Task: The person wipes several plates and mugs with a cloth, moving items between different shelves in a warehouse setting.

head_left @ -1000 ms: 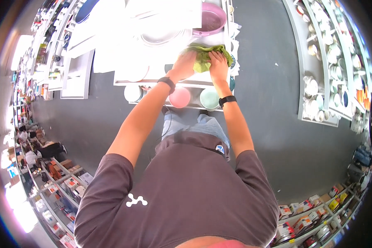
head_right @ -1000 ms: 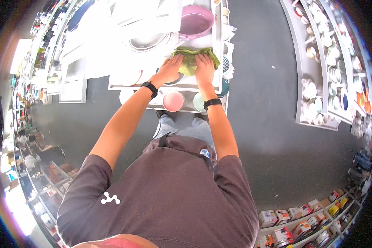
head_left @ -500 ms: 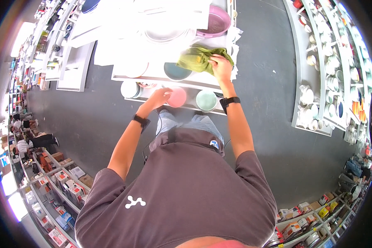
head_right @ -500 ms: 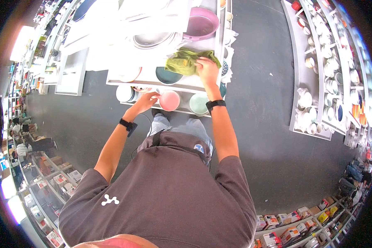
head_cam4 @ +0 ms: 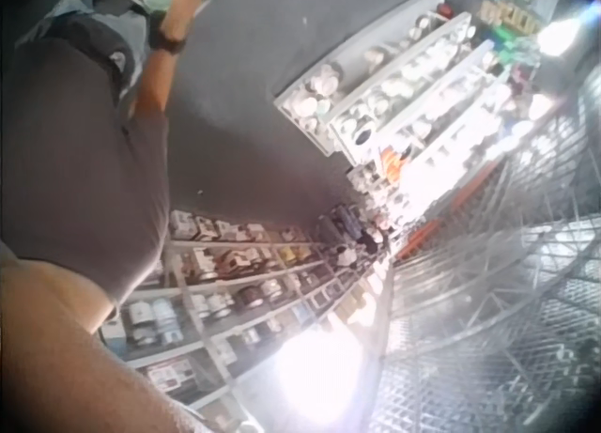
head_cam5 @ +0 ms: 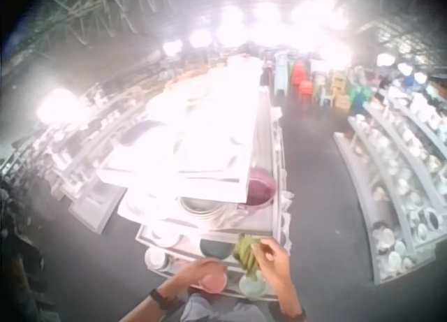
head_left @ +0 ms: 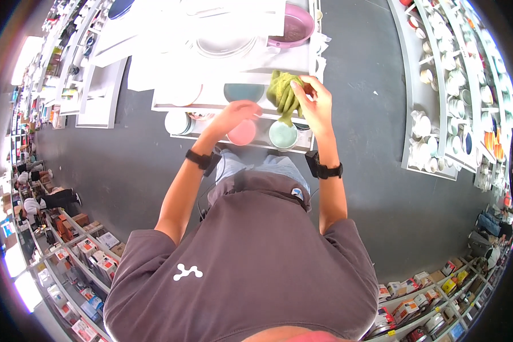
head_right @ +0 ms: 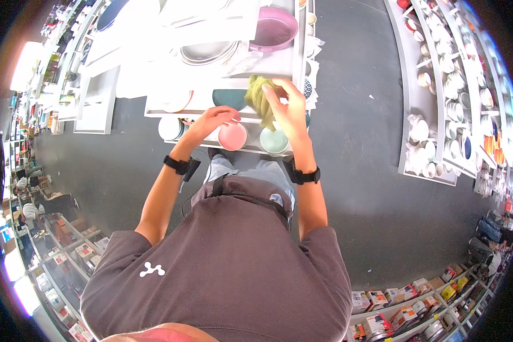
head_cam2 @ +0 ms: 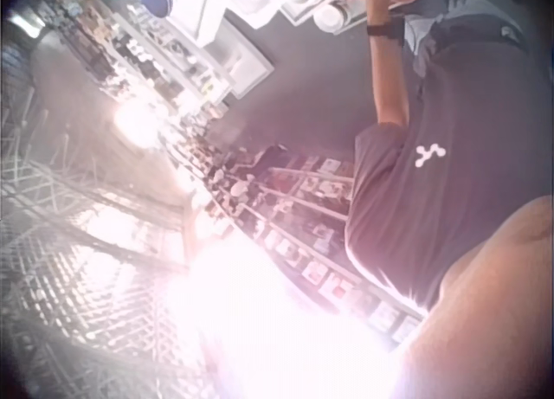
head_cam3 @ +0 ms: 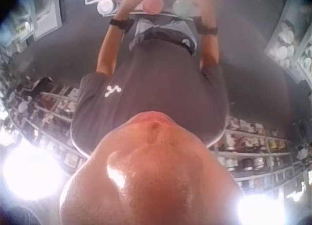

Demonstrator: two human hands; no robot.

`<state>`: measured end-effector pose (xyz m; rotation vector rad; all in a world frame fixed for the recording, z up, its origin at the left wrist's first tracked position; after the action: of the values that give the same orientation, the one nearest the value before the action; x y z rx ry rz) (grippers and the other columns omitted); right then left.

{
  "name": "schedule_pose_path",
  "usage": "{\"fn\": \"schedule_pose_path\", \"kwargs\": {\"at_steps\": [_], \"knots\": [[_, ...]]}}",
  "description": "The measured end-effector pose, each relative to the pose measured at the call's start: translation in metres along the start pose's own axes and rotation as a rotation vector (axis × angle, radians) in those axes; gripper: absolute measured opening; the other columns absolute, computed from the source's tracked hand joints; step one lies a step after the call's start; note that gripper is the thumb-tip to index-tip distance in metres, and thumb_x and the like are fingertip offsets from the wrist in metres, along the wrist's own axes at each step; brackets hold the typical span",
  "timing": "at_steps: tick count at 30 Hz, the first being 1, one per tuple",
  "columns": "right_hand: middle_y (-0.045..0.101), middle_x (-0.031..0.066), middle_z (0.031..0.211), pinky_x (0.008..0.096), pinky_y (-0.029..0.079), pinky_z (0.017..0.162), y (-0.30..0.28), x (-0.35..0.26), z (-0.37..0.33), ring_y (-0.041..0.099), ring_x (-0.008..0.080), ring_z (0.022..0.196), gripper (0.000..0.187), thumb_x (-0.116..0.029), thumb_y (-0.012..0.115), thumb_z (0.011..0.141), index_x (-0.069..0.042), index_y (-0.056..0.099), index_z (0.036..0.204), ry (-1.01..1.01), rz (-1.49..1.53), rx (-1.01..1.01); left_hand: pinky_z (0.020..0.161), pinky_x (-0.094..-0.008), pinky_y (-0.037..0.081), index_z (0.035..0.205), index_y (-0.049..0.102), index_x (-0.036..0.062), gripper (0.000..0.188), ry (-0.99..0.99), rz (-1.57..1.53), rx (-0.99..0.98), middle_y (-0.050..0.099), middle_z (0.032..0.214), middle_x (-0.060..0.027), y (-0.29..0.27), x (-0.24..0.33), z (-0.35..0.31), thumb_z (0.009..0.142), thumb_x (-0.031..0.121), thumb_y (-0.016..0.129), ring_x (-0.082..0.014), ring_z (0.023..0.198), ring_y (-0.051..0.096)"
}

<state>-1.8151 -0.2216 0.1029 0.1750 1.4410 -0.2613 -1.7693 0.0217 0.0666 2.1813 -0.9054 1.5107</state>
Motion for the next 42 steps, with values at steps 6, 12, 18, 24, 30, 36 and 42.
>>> {"fn": "schedule_pose_path", "kwargs": {"at_steps": [6, 12, 18, 24, 30, 36, 42], "knots": [[0.067, 0.0028, 0.092, 0.0228, 0.049, 0.079, -0.013, -0.015, -0.035, 0.061, 0.0073, 0.086, 0.012, -0.001, 0.067, 0.094, 0.004, 0.066, 0.105, 0.039, 0.231, 0.048, 0.097, -0.0287, 0.046, 0.117, 0.063, 0.0013, 0.036, -0.043, -0.357, -0.062, 0.066, 0.113, -0.0042, 0.048, 0.023, 0.012, 0.103, 0.032, 0.053, -0.0144, 0.106, 0.061], [0.059, -0.0049, 0.075, 0.0198, 0.040, 0.059, -0.046, 0.045, -0.054, 0.048, 0.0014, 0.067, 0.010, -0.007, 0.072, 0.091, 0.000, 0.067, 0.096, 0.112, 0.136, 0.118, 0.077, -0.0233, 0.041, 0.101, 0.060, 0.0061, 0.021, 0.036, -0.153, 0.187, 0.056, 0.088, 0.0037, 0.051, 0.024, 0.019, 0.102, 0.026, 0.057, -0.0054, 0.085, 0.050], [0.068, 0.0051, 0.107, 0.0287, 0.050, 0.083, -0.071, 0.060, -0.077, 0.063, 0.0138, 0.096, 0.019, -0.008, 0.079, 0.083, -0.001, 0.069, 0.097, 0.151, -0.216, -0.089, 0.068, -0.0254, 0.044, 0.100, 0.056, 0.0028, 0.018, 0.258, 0.191, 0.211, 0.057, 0.084, -0.0006, 0.041, 0.050, -0.003, 0.104, 0.020, 0.056, -0.0072, 0.076, 0.050], [0.055, 0.0110, 0.143, 0.0399, 0.039, 0.111, -0.048, 0.039, -0.057, 0.049, 0.0273, 0.135, 0.058, -0.006, 0.084, 0.071, -0.010, 0.066, 0.126, 0.069, -0.248, -0.319, 0.071, -0.0386, 0.050, 0.104, 0.060, 0.0022, 0.010, 0.550, 0.551, 0.045, 0.062, 0.090, -0.0161, 0.040, 0.085, -0.042, 0.096, 0.008, 0.059, -0.0357, 0.079, 0.061], [0.043, 0.0124, 0.153, 0.0397, 0.031, 0.117, 0.027, 0.079, -0.035, 0.035, 0.0284, 0.145, 0.093, -0.001, 0.084, 0.065, -0.014, 0.045, 0.148, -0.117, -0.135, -0.710, 0.069, -0.0415, 0.050, 0.104, 0.062, 0.0038, 0.013, 0.491, 0.660, 0.117, 0.064, 0.091, -0.0144, 0.025, 0.098, -0.085, 0.092, 0.009, 0.062, -0.0357, 0.079, 0.063], [0.064, 0.0102, 0.127, 0.0371, 0.048, 0.097, 0.094, 0.076, -0.034, 0.062, 0.0235, 0.109, 0.054, -0.003, 0.085, 0.065, -0.006, 0.070, 0.117, -0.001, 0.045, -0.952, 0.066, -0.0375, 0.052, 0.099, 0.062, 0.0036, 0.009, 0.289, 0.650, 0.453, 0.065, 0.092, -0.0121, 0.003, 0.082, -0.139, 0.091, 0.008, 0.065, -0.0329, 0.076, 0.065], [0.071, 0.0062, 0.100, 0.0278, 0.048, 0.080, 0.099, 0.095, -0.036, 0.061, 0.0109, 0.091, 0.031, -0.009, 0.076, 0.085, -0.004, 0.065, 0.114, 0.480, 0.103, -0.904, 0.067, -0.0353, 0.056, 0.102, 0.061, 0.0069, 0.008, 0.097, 0.789, 1.042, 0.069, 0.101, -0.0102, -0.030, 0.040, -0.172, 0.097, 0.013, 0.062, -0.0309, 0.078, 0.069]]}}
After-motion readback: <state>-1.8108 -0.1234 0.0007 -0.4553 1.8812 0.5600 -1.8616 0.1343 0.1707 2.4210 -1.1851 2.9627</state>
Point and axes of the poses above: each hand's wrist, its own z-axis towards the middle knuckle, its own y-axis out of the palm, x = y × z, the point moved 1 cm from there along z, towards the middle knuckle
